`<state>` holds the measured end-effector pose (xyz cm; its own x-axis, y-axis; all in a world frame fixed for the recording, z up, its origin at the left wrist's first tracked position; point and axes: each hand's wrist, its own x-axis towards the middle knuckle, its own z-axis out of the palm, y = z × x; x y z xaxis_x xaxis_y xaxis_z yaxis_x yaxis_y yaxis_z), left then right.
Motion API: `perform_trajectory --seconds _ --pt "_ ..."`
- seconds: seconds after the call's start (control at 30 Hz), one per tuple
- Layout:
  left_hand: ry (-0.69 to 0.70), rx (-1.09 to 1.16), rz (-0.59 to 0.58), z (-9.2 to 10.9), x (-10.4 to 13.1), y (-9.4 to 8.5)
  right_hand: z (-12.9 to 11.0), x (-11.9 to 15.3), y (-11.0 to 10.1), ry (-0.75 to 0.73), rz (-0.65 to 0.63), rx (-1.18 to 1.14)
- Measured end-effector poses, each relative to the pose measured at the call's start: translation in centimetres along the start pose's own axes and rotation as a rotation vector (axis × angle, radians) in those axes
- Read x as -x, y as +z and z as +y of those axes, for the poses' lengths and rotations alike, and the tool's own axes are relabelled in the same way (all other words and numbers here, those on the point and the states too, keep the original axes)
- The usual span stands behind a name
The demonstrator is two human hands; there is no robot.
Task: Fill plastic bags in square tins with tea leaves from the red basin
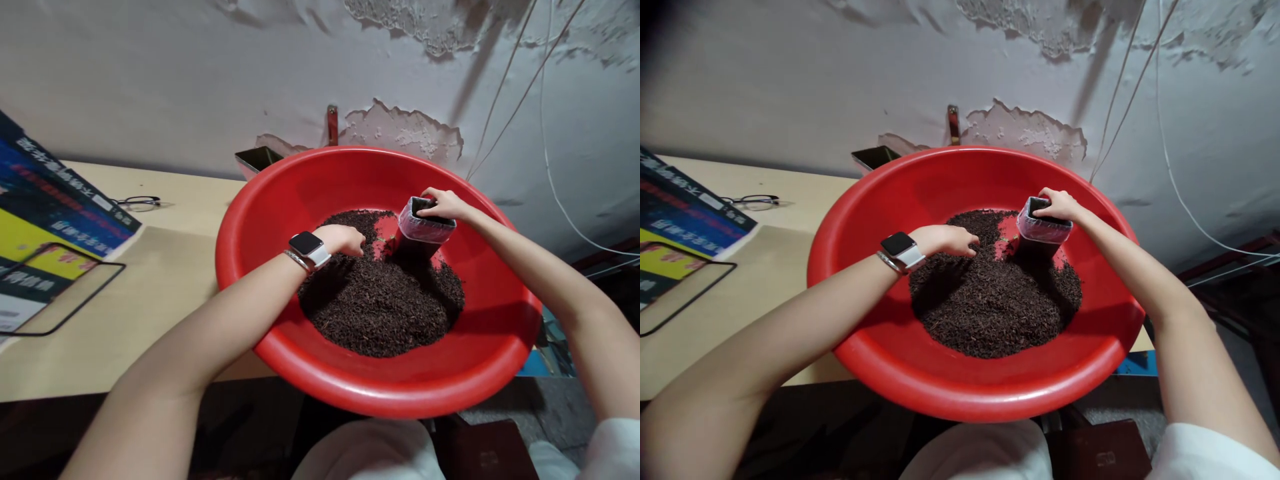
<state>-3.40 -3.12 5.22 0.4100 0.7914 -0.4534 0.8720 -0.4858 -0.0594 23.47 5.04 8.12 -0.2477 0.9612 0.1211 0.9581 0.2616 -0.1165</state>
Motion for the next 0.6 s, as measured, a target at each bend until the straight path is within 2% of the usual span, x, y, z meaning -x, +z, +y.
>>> perform_trajectory --seconds 0.07,0.13,0.17,0.23,0.3,0.37,0.43,0.53,0.6 --pt "0.009 0.008 0.000 0.0 -0.1 0.1 -1.7 0.9 0.0 -0.049 0.049 0.052" --pt "0.018 0.010 -0.003 0.0 -0.2 0.1 -4.1 2.4 -0.1 -0.162 0.148 0.050" --pt "0.017 0.008 -0.008 0.1 -0.2 0.1 -5.4 3.2 0.0 -0.229 0.154 0.011" --pt "0.015 -0.001 -0.020 0.1 -0.3 0.1 -7.8 5.0 1.0 -0.338 0.028 -0.138" --pt "0.020 -0.012 -0.020 0.1 -0.4 0.1 -9.3 6.7 3.3 -0.391 -0.197 -0.287" --pt "0.029 -0.019 -0.007 -0.1 -0.4 0.2 -9.6 7.9 6.3 -0.338 -0.377 -0.323" --pt "0.019 -0.021 -0.005 -0.3 -0.5 0.3 -8.9 8.8 9.5 -0.175 -0.462 -0.247" --pt "-0.025 -0.014 -0.034 -0.3 -0.7 0.5 -7.1 9.5 13.0 0.049 -0.454 -0.130" --pt "-0.026 -0.006 -0.048 -0.1 -0.7 0.5 -6.0 9.5 14.1 0.114 -0.419 -0.117"
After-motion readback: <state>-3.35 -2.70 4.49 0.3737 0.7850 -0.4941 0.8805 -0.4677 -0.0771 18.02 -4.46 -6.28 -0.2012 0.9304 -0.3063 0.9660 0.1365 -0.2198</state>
